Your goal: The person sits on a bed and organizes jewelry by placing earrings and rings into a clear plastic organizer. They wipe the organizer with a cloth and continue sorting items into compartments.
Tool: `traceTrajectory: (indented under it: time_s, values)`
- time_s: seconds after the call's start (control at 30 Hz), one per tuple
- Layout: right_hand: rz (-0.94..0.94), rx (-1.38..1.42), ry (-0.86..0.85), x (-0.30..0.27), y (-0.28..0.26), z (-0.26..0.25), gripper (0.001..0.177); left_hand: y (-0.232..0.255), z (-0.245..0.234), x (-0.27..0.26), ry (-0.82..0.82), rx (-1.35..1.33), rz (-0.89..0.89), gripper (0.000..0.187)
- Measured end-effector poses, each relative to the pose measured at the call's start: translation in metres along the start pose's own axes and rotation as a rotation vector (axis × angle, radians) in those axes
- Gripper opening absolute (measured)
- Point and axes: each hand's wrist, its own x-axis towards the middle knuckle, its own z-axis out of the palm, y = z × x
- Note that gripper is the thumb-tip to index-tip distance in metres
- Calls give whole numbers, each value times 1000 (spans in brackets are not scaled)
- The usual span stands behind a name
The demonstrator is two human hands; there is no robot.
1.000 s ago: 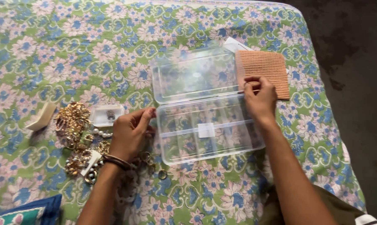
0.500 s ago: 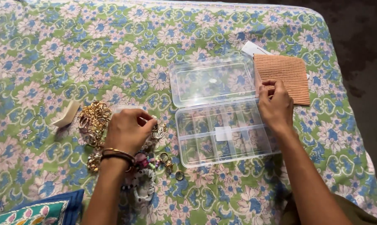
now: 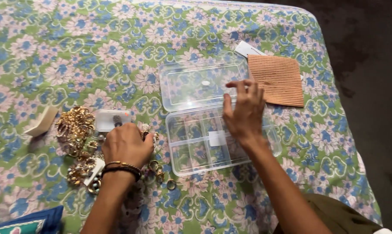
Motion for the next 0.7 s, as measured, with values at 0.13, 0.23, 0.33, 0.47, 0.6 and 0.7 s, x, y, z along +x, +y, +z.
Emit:
traceTrajectory:
  time_s: [0.13,0.23,0.33,0.47,0.6,0.7]
  values:
    - [-83,46,10,-6,-23,-8,24,0,-2,0,-29,-20,41,41]
    - [-165,146,23,-9,-36,-14,21,-5,-1,8,0,-60,99,41]
    - [-217,261,-7,-12,-44,-14,19,-2,-9,12,-66,-136,100,43]
    - [-178,478,-125,-14,-54,-12,20,8,-5,13,-264,-647,136,35]
    - [-83,860,-370,-9,-56,-4,25,20,7,14,-361,-1240,242,28]
    - [17,1163,-609,-9,-55,-2,33,29,11,11,-388,-1470,222,29]
